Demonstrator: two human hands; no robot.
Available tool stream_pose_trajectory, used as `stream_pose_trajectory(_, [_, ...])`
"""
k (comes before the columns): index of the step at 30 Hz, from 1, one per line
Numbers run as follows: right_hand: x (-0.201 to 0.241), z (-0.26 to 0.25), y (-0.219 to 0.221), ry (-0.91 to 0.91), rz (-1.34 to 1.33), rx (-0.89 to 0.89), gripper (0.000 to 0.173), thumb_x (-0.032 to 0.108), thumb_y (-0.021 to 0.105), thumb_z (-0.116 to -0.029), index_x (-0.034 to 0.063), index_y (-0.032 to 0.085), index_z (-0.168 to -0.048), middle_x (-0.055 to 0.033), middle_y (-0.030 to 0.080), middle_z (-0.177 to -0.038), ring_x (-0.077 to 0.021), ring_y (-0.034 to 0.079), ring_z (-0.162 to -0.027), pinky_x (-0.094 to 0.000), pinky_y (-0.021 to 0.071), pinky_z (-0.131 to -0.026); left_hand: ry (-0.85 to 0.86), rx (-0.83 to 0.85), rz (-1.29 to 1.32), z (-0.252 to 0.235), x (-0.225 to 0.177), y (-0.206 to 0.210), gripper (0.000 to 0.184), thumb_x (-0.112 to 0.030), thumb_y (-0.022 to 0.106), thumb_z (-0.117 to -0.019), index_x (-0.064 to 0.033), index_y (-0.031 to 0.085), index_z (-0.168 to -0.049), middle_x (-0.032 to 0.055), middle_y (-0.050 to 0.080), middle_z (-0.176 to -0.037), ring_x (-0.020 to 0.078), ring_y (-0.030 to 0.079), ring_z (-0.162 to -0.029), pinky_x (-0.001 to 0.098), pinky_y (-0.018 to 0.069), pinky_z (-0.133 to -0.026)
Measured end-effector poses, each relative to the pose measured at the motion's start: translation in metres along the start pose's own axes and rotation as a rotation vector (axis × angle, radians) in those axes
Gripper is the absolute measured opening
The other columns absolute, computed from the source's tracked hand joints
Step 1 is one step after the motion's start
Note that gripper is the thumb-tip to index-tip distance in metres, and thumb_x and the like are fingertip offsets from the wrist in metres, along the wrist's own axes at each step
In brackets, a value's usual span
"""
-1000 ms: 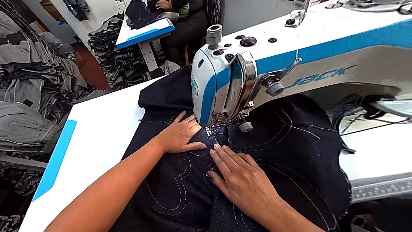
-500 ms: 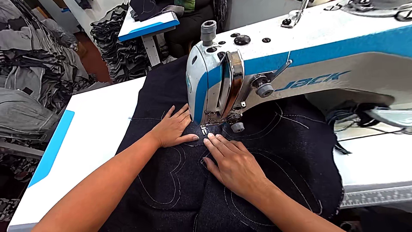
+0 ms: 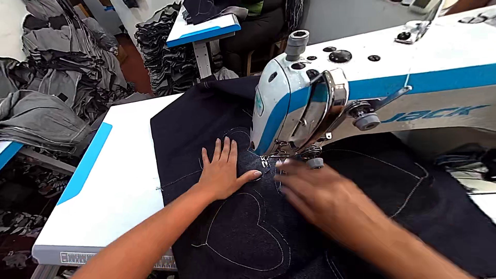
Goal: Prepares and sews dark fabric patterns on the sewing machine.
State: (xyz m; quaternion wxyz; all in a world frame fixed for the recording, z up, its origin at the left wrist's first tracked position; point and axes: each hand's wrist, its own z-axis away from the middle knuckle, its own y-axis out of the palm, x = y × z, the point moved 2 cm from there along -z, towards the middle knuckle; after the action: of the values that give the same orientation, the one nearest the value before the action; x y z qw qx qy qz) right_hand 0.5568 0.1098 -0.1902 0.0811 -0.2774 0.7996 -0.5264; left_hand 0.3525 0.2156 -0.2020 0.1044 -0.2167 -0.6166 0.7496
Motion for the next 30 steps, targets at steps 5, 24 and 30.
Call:
stream_pose_trajectory(5, [0.097,-0.02,0.058,0.294,-0.121,-0.012,0.067,0.052,0.057,-0.098,-0.0046,0.062,-0.134,-0.0233,0.055,-0.148,-0.0389,0.049,-0.141,-0.0554,0.0424,-0.113,0.719,-0.155,-0.112,-0.033,0.024,-0.028,0.049,-0.041,0.043,-0.1074,-0.008,0.063,-0.138,0.0104,0.056,-0.15,0.0328,0.039,-0.149,0.0692,0.0215,-0.119])
stream_pose_trajectory(24, [-0.021,0.03,0.027,-0.259,-0.133,0.046,0.039,0.031,0.047,-0.098,0.0109,0.073,-0.12,-0.0003,0.069,-0.134,-0.0181,0.06,-0.131,-0.0387,0.0502,-0.109,0.135,-0.12,-0.006,0.079,-0.035,0.038,0.069,-0.051,0.027,-0.1085,-0.0097,0.026,-0.163,0.019,0.013,-0.171,0.0414,0.005,-0.158,0.0739,0.003,-0.119])
stream_pose_trajectory(30, [0.012,0.023,0.006,-0.146,-0.101,-0.005,0.03,0.018,0.049,-0.0976,0.0082,0.076,-0.109,-0.006,0.074,-0.121,-0.0231,0.068,-0.12,-0.0429,0.055,-0.103,0.168,0.097,-0.009,0.094,-0.039,0.016,0.066,-0.051,0.027,-0.1097,-0.0109,0.031,-0.162,0.0114,0.02,-0.171,0.0335,0.011,-0.159,0.0679,0.0095,-0.122])
